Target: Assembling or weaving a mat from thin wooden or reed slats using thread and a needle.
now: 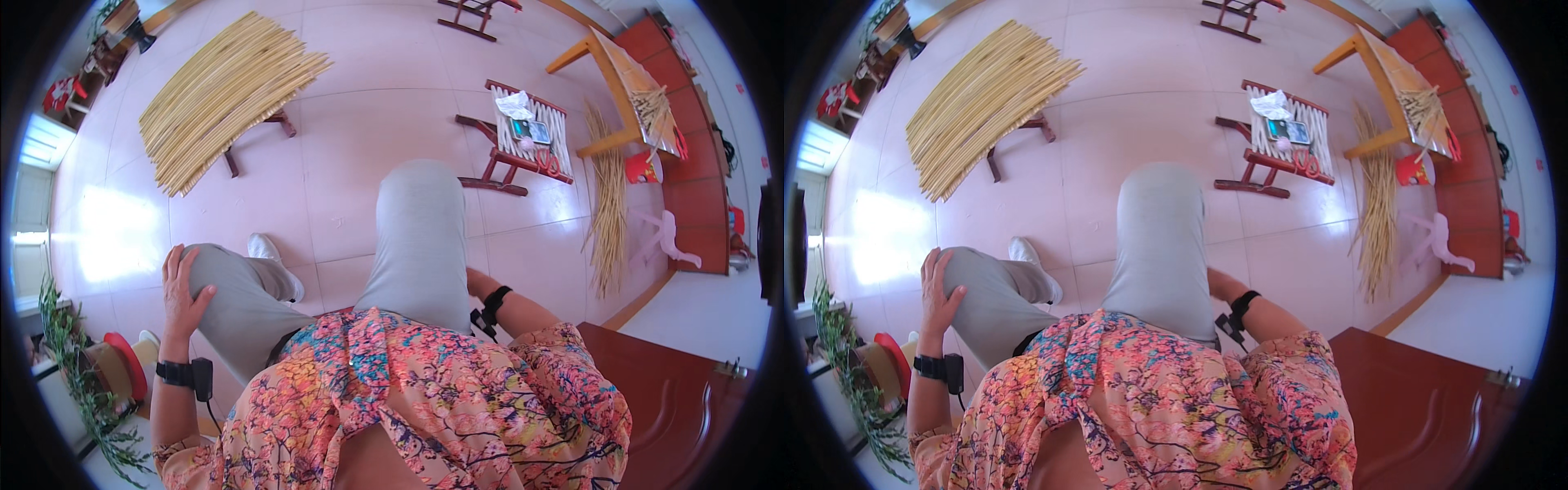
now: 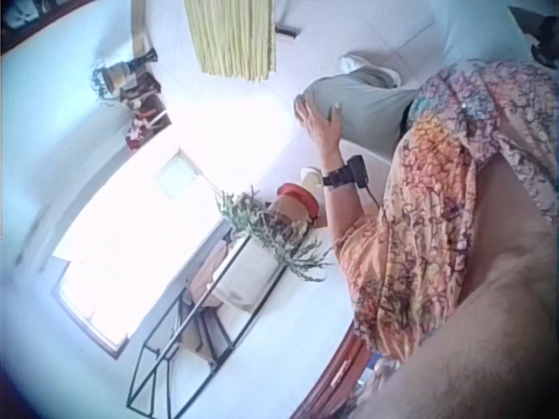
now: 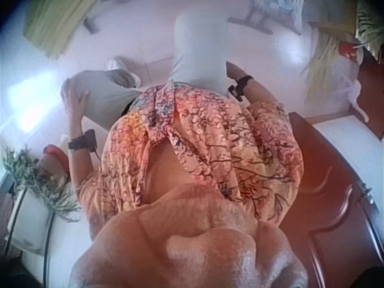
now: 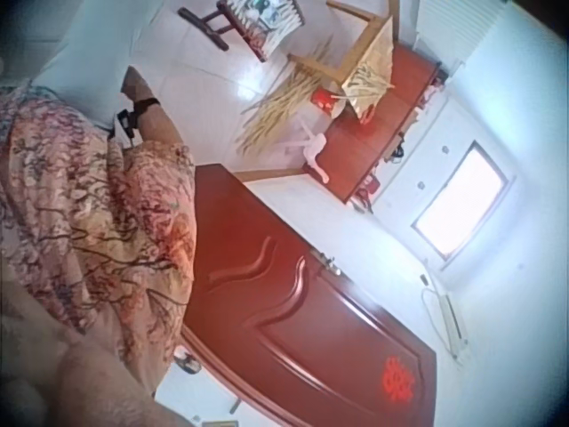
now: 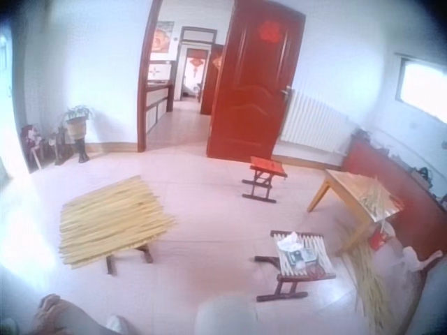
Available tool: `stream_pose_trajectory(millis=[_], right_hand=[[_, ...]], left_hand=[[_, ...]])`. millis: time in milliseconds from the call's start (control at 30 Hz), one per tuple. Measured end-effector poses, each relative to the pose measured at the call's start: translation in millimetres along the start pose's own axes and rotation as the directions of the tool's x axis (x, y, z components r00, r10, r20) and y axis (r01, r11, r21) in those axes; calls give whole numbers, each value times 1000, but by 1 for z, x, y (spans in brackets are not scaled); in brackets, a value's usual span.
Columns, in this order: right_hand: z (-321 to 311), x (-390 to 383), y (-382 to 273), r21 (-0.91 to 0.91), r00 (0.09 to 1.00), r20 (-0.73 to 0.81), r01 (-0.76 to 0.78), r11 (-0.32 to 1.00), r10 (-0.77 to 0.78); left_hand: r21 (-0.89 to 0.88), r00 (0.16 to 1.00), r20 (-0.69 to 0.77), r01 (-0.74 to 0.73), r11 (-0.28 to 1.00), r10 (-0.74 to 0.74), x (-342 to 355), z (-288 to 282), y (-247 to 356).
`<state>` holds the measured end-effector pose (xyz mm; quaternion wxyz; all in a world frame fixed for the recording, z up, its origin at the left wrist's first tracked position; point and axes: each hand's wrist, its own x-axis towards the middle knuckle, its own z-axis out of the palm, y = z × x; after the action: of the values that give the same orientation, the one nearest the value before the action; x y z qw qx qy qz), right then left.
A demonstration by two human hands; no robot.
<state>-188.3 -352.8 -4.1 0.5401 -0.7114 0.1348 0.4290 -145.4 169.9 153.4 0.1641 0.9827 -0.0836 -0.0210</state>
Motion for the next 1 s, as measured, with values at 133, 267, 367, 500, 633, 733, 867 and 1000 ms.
stream_pose_trajectory(millis=[133, 267, 367, 500, 633, 733, 867, 1000], right_hand=[[-78, 23, 21, 254, 886, -463, 102, 962, 28], [-154, 16, -3, 548, 814, -568, 263, 794, 123], [-168, 34, -33, 512, 704, -705, 421, 749, 86], [-180, 55, -53, 504, 683, -731, 527, 684, 13], [-220, 78, -17, 327, 656, -712, 627, 707, -252], [-241, 106, 1, 300, 617, -742, 656, 693, -264], [-214, 116, -53, 565, 615, -788, 725, 393, -2], [-228, 112, -48, 625, 654, -753, 675, 394, 75]], left_hand=[[-1, 1000, 0, -25, 1000, 25, 6, 5, 5], [-14, 999, -33, -13, 1000, 12, 6, 7, 1], [3, 998, -64, 10, 1000, -10, 1, 5, 0], [-8, 994, -110, 20, 1000, -21, -4, 2, 0], [10, 989, -144, -16, 1000, 17, 10, 5, 9], [29, 988, -151, -23, 999, 27, 10, 6, 9], [48, 987, -157, 36, 998, -28, -2, -2, 8], [35, 986, -163, 44, 998, -38, 5, -2, 8]])
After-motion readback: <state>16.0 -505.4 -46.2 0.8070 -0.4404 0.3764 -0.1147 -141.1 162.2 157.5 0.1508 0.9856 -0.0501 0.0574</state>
